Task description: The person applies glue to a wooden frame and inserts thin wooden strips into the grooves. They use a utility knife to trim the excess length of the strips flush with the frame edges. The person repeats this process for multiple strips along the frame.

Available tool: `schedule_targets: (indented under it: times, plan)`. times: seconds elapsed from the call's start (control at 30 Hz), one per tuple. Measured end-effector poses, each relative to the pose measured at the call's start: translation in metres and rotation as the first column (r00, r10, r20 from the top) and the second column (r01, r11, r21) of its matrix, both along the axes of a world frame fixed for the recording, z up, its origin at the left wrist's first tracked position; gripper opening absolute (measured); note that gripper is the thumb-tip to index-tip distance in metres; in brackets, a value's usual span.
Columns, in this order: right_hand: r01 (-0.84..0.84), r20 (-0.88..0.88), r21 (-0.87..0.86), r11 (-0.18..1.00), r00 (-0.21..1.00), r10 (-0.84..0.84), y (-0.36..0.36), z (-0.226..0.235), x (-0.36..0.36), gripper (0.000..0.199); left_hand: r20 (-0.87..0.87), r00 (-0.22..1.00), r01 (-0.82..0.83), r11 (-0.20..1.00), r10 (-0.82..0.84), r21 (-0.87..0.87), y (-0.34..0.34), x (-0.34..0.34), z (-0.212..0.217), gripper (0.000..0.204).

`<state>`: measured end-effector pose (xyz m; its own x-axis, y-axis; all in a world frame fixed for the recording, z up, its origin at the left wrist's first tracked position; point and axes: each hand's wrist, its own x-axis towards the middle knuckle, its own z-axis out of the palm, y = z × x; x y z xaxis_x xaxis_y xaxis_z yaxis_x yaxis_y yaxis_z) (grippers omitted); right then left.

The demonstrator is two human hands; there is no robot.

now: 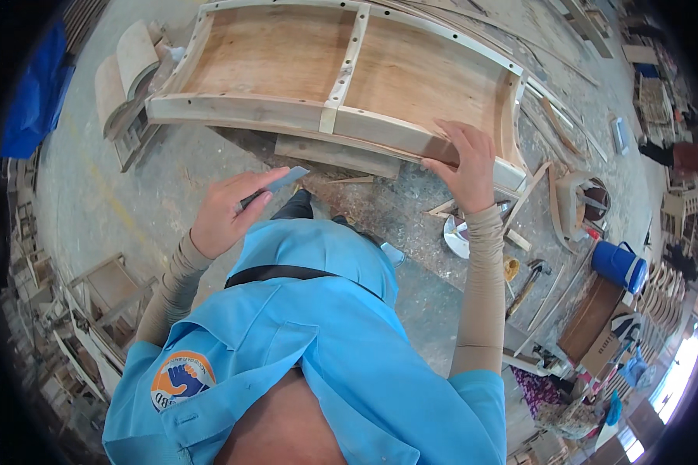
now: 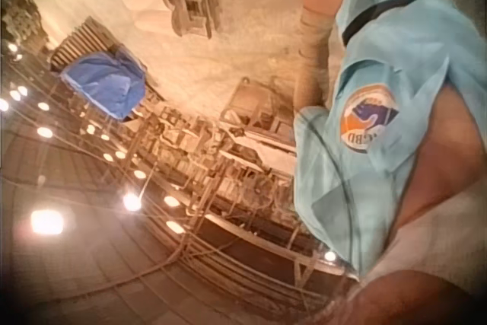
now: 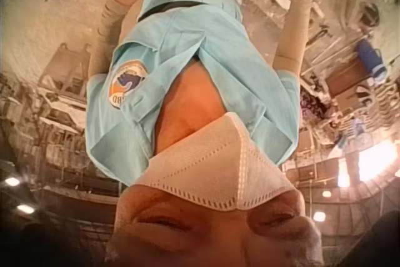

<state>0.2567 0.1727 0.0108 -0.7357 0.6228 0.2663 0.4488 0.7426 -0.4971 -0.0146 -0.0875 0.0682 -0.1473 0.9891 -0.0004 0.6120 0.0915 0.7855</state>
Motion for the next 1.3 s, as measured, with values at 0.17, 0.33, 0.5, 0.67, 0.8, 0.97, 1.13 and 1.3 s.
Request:
schedule_targets:
  times: [0.17,0.33,0.5,0.67,0.8,0.97,1.13,1.3]
  plan:
    - [0.025,0.021,0.155,0.988,0.999,-0.029,-0.012,-0.004,0.0,0.055,0.017,0.996,-0.087,0.996,0.086,0.025,-0.016,0.01,-0.003,0.04]
    - [0.02,-0.066,0.189,0.982,0.998,-0.008,-0.007,-0.016,-0.012,0.046,0.113,0.971,-0.223,0.971,0.213,0.09,-0.02,0.028,-0.011,0.04]
    - [0.038,0.067,0.021,0.999,0.997,-0.04,0.0,-0.028,-0.004,0.045,0.056,0.992,-0.121,0.987,0.116,0.105,0.002,0.032,-0.023,0.035]
    - [0.032,-0.109,0.126,0.992,0.994,-0.018,0.001,-0.047,-0.003,0.046,0.033,0.999,-0.012,0.979,0.005,0.203,0.055,0.041,-0.038,0.027]
    - [0.141,-0.084,0.262,0.955,0.989,-0.123,-0.032,-0.011,-0.013,0.043,-0.028,0.999,-0.02,0.916,0.034,0.401,0.095,0.047,-0.048,0.024]
    - [0.08,-0.059,0.106,0.991,0.996,-0.074,-0.048,-0.023,-0.01,0.023,0.005,1.0,0.018,0.945,-0.021,0.326,0.112,0.06,-0.05,0.023]
    - [0.098,-0.107,0.177,0.979,0.991,-0.08,-0.04,-0.028,-0.019,0.013,-0.027,0.998,0.058,0.938,-0.052,0.341,0.113,0.063,-0.058,0.024]
    - [0.051,-0.132,0.109,0.993,0.991,-0.036,-0.033,-0.037,-0.025,0.008,-0.048,0.999,-0.009,0.946,0.026,0.323,0.106,0.055,-0.059,0.024]
